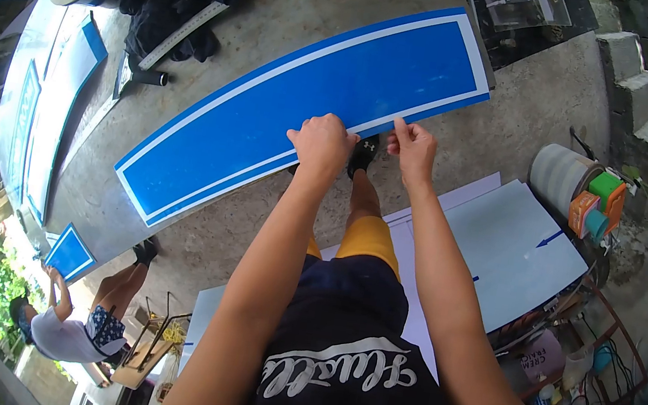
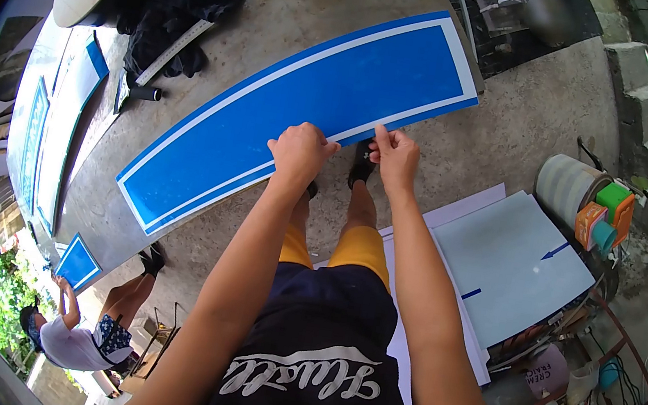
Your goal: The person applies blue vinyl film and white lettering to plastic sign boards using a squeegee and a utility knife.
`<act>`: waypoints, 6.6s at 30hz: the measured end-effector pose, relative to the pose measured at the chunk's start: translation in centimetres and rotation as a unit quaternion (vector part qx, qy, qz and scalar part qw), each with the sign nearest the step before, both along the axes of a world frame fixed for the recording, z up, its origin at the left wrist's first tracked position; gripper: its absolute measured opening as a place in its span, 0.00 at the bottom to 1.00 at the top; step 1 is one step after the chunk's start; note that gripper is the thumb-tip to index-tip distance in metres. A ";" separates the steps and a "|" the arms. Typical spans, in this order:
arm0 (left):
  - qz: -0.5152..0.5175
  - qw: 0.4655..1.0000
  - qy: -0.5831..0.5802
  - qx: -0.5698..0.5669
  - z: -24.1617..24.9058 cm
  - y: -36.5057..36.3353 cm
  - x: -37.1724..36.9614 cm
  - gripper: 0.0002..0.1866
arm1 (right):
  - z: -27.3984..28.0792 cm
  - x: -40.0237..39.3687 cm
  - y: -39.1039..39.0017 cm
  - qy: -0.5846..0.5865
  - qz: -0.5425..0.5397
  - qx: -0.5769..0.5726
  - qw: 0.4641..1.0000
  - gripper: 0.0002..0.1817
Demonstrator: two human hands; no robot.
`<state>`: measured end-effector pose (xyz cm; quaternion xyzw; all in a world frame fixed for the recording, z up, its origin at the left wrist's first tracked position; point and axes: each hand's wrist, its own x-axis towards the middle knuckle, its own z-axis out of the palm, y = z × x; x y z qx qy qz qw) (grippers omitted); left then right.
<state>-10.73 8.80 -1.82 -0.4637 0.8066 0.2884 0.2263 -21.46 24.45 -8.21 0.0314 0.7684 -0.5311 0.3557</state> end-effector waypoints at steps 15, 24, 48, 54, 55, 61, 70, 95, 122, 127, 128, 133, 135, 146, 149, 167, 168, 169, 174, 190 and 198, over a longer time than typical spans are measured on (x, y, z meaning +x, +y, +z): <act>0.027 0.988 0.084 0.128 -0.2 -1.5 2.2 0.15 | 0.2 0.9 1.4 -0.195 -0.091 -0.083 0.973 0.20; -0.073 0.979 0.130 0.137 -0.6 -0.9 -1.5 0.15 | 0.9 0.9 1.4 -0.160 -0.135 -0.117 0.971 0.17; -0.014 0.980 0.111 0.165 -0.9 0.0 -4.4 0.18 | -0.1 -1.7 1.8 -0.170 -0.109 -0.112 0.973 0.13; -0.008 0.982 0.112 0.154 -1.3 0.4 -5.0 0.15 | -0.2 -1.6 2.4 -0.197 -0.105 -0.122 0.967 0.14; -0.011 0.982 0.117 0.145 -1.4 0.5 -5.1 0.13 | -0.1 -1.6 2.4 -0.198 -0.104 -0.121 0.967 0.14; -0.008 0.983 0.101 0.154 -1.4 0.6 -5.0 0.13 | 0.1 -2.0 2.3 -0.193 -0.109 -0.118 0.968 0.14; 0.029 0.974 0.105 0.198 -1.5 0.6 -4.9 0.11 | 0.3 -2.6 2.4 -0.179 -0.107 -0.115 0.971 0.15; 0.026 0.987 0.074 0.138 -0.2 0.1 -2.6 0.16 | 0.4 -3.9 1.4 -0.142 -0.103 -0.057 0.983 0.19; 0.075 0.966 0.142 0.204 -0.4 0.1 -2.5 0.13 | 0.1 -4.0 1.6 -0.117 -0.077 -0.062 0.988 0.19; 0.138 0.951 0.189 0.204 -1.1 0.6 -1.6 0.13 | 0.0 -4.0 1.7 -0.121 -0.079 -0.055 0.988 0.19; 0.144 0.950 0.195 0.195 -1.1 0.6 -1.6 0.13 | -0.1 -4.0 1.7 -0.121 -0.078 -0.058 0.988 0.19; 0.123 0.965 0.185 0.143 -1.0 0.1 -0.6 0.13 | -0.1 -4.1 1.7 -0.122 -0.077 -0.059 0.988 0.19; 0.106 0.971 0.166 0.134 -0.6 -0.4 0.2 0.14 | 0.0 -4.0 1.7 -0.121 -0.080 -0.056 0.988 0.19; 0.096 0.986 0.121 0.058 -0.1 0.1 3.3 0.14 | 0.0 -3.9 1.6 -0.113 -0.069 -0.054 0.990 0.19; 0.113 0.986 0.111 0.051 -0.2 0.2 3.2 0.14 | -0.1 -3.9 1.8 -0.113 -0.059 -0.053 0.990 0.21; 0.101 0.990 0.081 0.048 0.0 -0.1 2.5 0.12 | -0.8 -3.0 1.5 -0.079 -0.056 -0.064 0.993 0.21; 0.102 0.990 0.079 0.048 -0.1 -0.1 2.4 0.12 | -0.7 -3.0 1.5 -0.078 -0.056 -0.063 0.993 0.20; 0.103 0.991 0.078 0.047 -0.2 -0.2 2.4 0.12 | -0.7 -3.0 1.4 -0.077 -0.056 -0.061 0.994 0.20; 0.093 0.992 0.080 0.035 0.0 -0.1 2.4 0.12 | -0.8 -3.0 1.3 -0.075 -0.062 -0.054 0.994 0.19; 0.078 0.994 0.073 0.032 -0.4 -0.5 2.4 0.14 | -1.2 2.9 -1.0 -0.054 -0.029 -0.067 0.996 0.19; 0.039 0.995 0.091 0.002 -1.1 -0.3 3.1 0.16 | -0.7 5.7 -2.1 -0.058 0.007 -0.055 0.997 0.19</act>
